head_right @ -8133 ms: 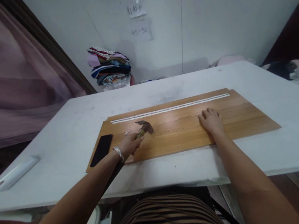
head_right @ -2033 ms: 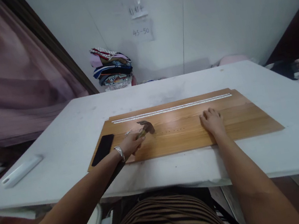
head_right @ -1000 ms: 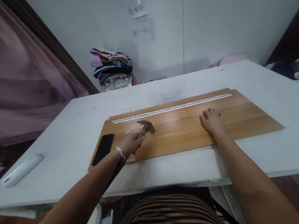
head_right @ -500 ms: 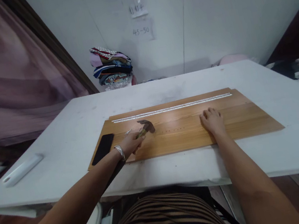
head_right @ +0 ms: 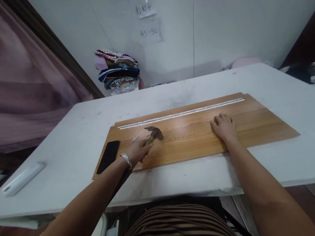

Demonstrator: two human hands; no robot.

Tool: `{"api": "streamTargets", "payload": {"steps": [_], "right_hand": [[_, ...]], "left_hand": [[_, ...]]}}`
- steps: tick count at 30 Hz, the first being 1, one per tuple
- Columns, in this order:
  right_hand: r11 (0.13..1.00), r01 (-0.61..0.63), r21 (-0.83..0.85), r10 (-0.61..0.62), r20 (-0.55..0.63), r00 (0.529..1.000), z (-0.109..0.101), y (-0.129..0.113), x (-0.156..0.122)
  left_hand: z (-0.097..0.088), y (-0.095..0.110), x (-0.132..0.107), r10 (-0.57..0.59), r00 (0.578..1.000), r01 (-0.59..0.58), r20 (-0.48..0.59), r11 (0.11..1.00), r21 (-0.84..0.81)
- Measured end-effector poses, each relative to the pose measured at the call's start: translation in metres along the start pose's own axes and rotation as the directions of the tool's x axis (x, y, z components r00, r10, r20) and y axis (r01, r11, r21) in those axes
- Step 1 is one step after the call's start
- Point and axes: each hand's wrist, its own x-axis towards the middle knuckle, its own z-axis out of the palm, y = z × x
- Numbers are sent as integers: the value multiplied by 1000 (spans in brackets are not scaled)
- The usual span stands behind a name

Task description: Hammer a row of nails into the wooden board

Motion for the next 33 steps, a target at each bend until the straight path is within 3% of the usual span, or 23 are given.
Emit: {"api": "streamTargets", "payload": {"steps": [33], "right_hand": [[999, -18, -42, 20, 37, 999, -1, 0, 1]], "left_hand": [[1, 0, 0, -33, 999, 33, -13, 999, -2]]}}
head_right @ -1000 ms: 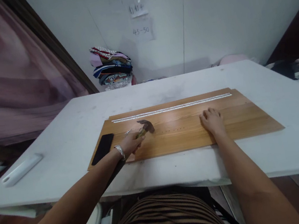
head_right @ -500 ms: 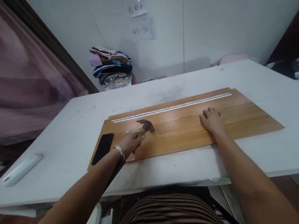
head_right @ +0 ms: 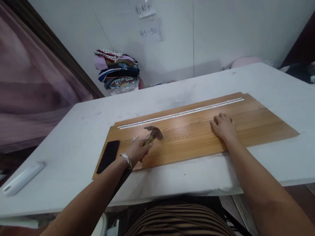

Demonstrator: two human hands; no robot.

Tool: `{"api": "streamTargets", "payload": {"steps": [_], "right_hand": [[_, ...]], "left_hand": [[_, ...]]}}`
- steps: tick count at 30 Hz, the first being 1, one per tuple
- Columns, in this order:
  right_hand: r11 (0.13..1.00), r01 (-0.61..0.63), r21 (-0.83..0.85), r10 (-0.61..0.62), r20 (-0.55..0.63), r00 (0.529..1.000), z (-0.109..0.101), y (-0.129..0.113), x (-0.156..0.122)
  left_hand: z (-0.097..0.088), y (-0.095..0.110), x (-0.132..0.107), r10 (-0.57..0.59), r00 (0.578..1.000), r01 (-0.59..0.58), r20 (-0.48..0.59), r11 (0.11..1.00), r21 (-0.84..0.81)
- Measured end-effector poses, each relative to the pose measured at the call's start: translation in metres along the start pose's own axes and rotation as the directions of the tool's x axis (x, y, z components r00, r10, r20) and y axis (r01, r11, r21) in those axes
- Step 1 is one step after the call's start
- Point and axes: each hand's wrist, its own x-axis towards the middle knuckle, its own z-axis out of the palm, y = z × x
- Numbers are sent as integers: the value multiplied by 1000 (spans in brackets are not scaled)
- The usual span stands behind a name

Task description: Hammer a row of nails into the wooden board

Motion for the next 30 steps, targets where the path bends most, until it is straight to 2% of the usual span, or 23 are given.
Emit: {"api": "streamTargets", "payload": {"steps": [17, 30], "right_hand": [[1000, 8, 8, -7, -35, 999, 3, 1, 0], [1000, 3, 19, -2, -26, 1000, 3, 1, 0]], "left_hand": [[-1, -2, 0, 24, 1000, -24, 4, 1000, 8], [-1, 3, -2, -4, 1000, 4, 3, 1000, 13]]}}
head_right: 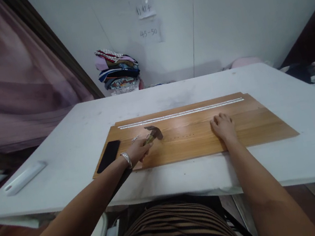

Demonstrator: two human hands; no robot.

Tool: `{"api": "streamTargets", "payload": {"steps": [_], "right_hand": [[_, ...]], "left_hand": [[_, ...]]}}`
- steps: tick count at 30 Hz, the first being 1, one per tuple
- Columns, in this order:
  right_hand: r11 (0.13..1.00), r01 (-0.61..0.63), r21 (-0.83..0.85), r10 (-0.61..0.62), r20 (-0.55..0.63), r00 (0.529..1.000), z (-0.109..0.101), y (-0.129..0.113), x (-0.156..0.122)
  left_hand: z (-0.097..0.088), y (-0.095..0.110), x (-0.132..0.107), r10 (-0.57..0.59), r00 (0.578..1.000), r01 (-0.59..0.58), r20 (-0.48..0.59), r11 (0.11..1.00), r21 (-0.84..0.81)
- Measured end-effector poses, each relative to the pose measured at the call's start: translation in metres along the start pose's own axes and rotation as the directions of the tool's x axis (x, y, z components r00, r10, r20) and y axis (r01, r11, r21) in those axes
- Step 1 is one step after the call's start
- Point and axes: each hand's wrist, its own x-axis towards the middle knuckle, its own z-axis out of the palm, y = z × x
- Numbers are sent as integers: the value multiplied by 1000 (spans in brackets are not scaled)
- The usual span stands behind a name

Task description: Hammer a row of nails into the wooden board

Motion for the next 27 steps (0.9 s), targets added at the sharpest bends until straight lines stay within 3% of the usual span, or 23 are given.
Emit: {"api": "streamTargets", "payload": {"steps": [27], "right_hand": [[1000, 19, -17, -19, -4, 1000, 0, 1, 1]], "left_hand": [[-1, 2, -2, 23, 1000, -23, -4, 1000, 1]]}}
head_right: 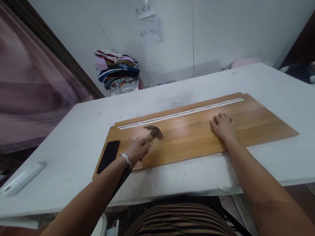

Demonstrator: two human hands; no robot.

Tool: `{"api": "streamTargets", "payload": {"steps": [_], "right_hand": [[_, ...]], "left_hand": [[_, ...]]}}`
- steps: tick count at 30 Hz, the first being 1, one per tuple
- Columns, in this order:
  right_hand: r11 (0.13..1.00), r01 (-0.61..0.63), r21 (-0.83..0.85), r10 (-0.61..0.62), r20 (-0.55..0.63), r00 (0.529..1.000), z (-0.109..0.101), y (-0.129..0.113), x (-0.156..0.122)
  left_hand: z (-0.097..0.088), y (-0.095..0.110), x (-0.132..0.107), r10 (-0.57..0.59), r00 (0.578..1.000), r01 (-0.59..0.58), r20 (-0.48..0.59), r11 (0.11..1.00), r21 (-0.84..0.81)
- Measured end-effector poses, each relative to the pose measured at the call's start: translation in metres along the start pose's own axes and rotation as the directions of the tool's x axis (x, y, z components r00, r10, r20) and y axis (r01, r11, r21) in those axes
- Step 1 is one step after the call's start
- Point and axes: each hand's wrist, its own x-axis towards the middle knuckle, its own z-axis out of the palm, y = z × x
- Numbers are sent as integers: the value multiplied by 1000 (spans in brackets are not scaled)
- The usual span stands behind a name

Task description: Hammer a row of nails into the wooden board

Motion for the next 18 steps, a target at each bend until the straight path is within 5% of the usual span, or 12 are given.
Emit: {"api": "streamTargets", "payload": {"steps": [18], "right_hand": [[1000, -1, 18, 1, 1, 1000, 0, 1, 0]], "left_hand": [[-1, 0, 0, -6, 1000, 6, 0, 1000, -10]]}}
